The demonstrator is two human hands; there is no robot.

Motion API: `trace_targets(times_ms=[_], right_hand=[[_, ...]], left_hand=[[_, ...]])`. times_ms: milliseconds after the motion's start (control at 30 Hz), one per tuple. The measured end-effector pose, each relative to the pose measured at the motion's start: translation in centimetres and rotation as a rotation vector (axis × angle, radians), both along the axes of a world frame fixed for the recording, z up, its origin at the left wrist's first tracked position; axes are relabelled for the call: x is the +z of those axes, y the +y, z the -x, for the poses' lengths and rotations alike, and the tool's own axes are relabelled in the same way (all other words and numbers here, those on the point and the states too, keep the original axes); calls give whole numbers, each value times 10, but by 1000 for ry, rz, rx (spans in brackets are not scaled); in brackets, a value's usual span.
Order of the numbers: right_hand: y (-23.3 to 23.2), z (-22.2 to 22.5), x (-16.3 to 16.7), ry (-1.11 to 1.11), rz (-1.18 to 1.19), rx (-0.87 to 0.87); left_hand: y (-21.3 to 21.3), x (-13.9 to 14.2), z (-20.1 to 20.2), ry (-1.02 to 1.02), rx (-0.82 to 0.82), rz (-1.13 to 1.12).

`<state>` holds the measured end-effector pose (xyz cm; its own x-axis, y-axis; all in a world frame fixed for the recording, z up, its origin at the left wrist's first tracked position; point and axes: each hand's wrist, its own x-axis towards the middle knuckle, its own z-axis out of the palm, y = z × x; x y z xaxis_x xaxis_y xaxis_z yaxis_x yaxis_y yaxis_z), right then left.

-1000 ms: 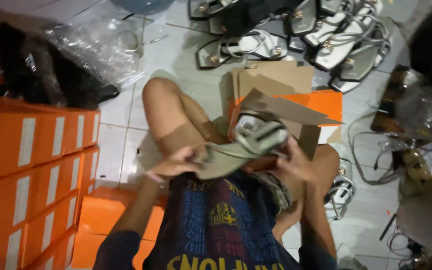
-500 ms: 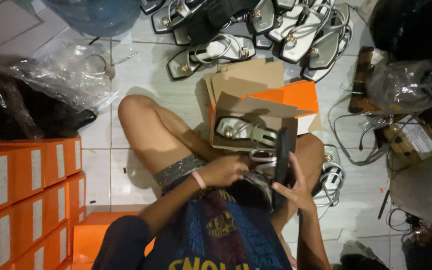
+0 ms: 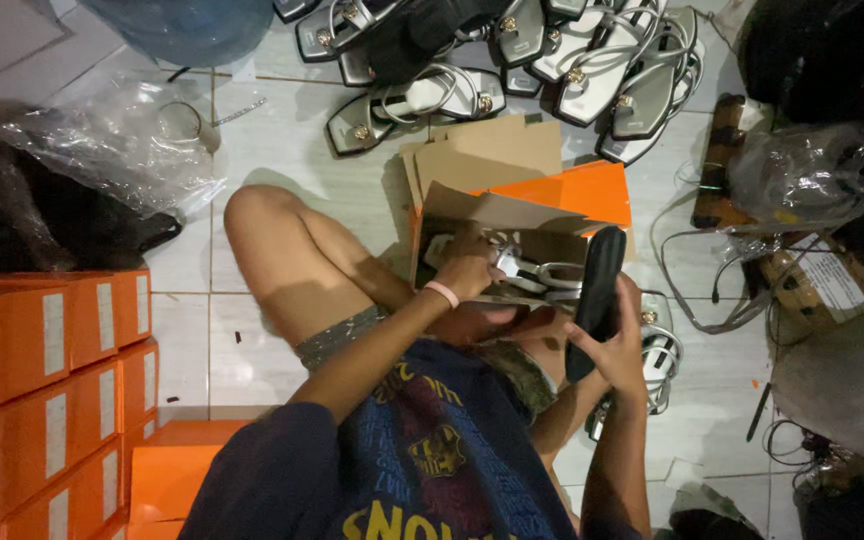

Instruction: The person sits on the floor and repeatedly picks up white sandals, inserts paper stuffing into them, and places them into orange shoe boxes. The person closes the boxes and stacks them nearby.

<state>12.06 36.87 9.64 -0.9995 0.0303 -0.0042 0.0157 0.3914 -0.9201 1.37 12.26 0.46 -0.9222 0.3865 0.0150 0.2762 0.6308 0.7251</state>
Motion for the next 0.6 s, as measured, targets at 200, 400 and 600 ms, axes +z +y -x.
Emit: trace_targets(times_ms=[200,400,600], right_hand=[[10,-4,-10,-114,127,-34],[13,1,-14,-109,97,-30],[-1,12,-5,-74,-82,91]], left_hand=[[-13,-25,9,-208,-122,-225],[-28,-21,7,-59,-170,-162],[-33,-18,3,-323,-271,101]])
